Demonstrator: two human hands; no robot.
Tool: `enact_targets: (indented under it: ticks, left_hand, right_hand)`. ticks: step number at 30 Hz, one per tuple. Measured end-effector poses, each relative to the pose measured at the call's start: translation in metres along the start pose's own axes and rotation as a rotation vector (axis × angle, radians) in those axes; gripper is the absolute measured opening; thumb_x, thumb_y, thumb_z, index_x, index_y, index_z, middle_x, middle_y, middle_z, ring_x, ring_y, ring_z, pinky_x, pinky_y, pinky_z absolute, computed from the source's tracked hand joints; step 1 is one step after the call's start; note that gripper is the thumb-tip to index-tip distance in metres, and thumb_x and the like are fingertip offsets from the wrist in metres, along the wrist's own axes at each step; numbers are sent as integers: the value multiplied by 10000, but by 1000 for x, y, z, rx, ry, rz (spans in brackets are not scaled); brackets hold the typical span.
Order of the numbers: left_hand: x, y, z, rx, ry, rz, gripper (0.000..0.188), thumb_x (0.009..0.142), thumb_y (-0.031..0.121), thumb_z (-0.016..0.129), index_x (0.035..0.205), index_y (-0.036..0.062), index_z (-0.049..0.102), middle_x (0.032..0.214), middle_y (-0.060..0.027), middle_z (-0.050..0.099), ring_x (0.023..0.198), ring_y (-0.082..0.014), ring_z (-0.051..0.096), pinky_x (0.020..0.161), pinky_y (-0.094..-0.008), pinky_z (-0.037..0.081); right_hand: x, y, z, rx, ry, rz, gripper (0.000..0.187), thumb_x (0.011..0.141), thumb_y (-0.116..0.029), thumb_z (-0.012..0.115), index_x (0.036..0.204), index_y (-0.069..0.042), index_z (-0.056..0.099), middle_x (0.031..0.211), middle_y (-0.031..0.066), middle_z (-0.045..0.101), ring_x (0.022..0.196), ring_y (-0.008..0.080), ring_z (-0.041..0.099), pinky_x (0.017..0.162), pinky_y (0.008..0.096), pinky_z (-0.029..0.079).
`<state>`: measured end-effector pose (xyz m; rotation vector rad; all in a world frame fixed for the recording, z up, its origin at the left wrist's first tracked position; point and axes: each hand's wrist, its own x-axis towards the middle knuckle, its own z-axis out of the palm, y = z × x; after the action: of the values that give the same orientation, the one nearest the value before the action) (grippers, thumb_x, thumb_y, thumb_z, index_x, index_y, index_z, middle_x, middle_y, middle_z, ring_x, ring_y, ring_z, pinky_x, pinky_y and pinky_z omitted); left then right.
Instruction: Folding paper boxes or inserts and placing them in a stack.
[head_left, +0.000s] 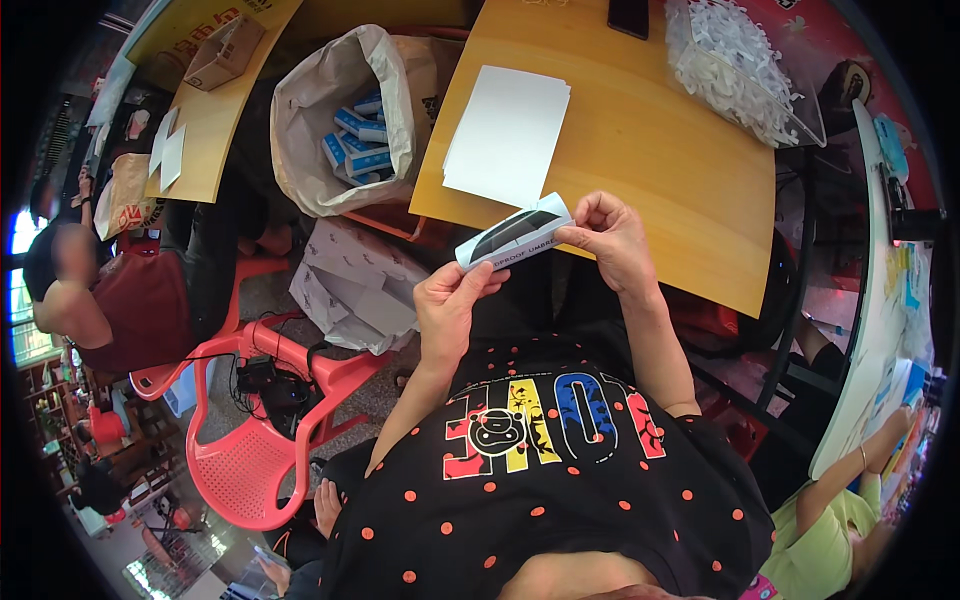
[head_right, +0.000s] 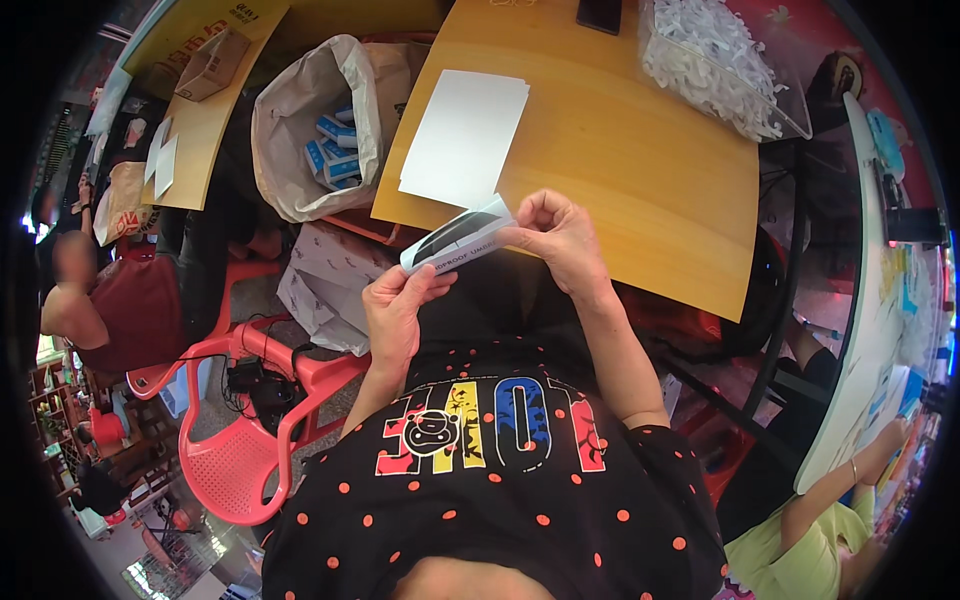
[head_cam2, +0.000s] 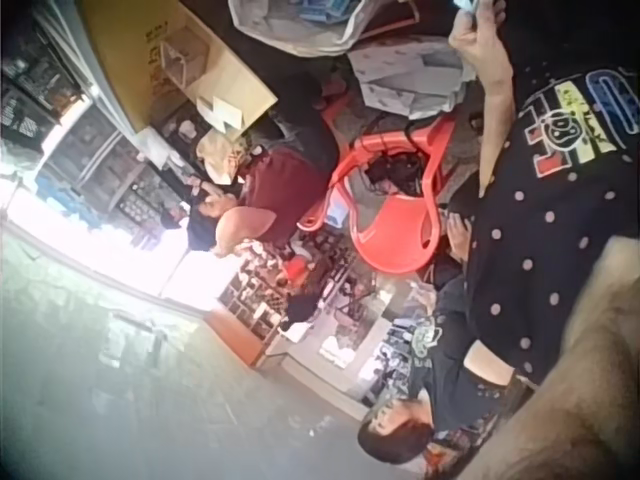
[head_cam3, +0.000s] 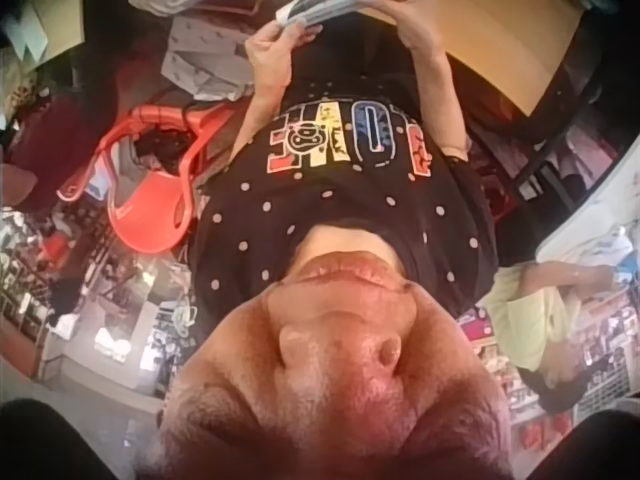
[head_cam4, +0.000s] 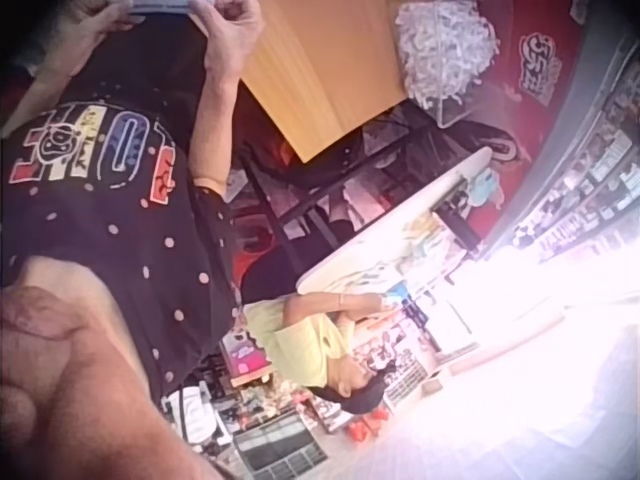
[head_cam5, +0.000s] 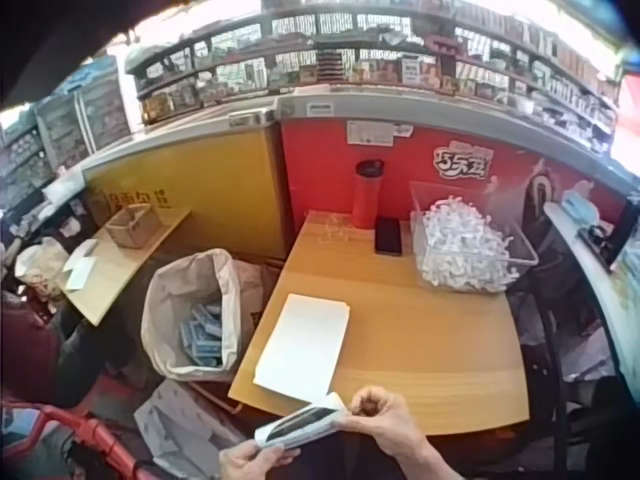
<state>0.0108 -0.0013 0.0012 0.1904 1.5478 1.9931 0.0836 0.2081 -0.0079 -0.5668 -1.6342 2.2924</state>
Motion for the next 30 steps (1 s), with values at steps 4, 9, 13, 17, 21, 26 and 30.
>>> enact_targets:
  ticks: [4,9,13,17,21,26,30]
  left_hand:
    - [1,-1,0,32,-14,8,210,906,93,596,1035,-69,637,914,-140,680,826,-204,684,714,-262,548]
    - [2,-3,-1,9,-25,-16,217,916,109,586,1026,-71,634,925,-146,675,832,-213,685,710,-267,551]
    - [5,-5,-5,-70,-52,-81,231,932,120,559,1063,-64,606,960,-158,666,841,-233,685,686,-274,568]
    - [10,-5,-9,-315,-128,-216,263,950,133,524,1135,-50,561,1043,-177,638,870,-258,679,660,-285,587]
    - [15,-6,-8,-449,-189,-258,281,956,141,511,1163,-46,543,1091,-184,620,920,-264,666,673,-293,592]
    - [17,-14,-7,-384,-191,-221,270,955,128,511,1151,-51,558,1082,-176,627,941,-252,659,752,-304,580]
    - [16,-16,-8,-335,-172,-203,249,952,111,512,1124,-56,582,1058,-170,639,919,-242,666,772,-299,576]
  right_hand:
    - [-2,-7,6,44,5,52,98,749,-10,737,782,-1,645,775,39,646,705,88,589,688,220,482]
    - [0,7,-6,46,-44,43,85,759,-17,731,785,6,653,758,38,646,705,92,588,690,226,479]
    - [1,7,-4,93,-53,70,79,762,-12,726,788,6,653,762,38,648,709,93,589,703,229,478]
    - [3,7,-2,108,-68,86,73,766,-10,721,793,3,655,767,36,648,717,94,589,713,228,478]
    - [4,12,-5,114,-64,94,64,774,-12,714,797,-5,655,775,33,648,721,91,588,710,229,478]
    - [6,20,-11,101,-72,92,62,780,-14,710,804,-10,652,775,29,646,718,81,584,699,224,477]
    - [6,20,-8,89,-66,102,66,783,-16,710,815,-10,653,774,29,647,709,82,587,695,223,483]
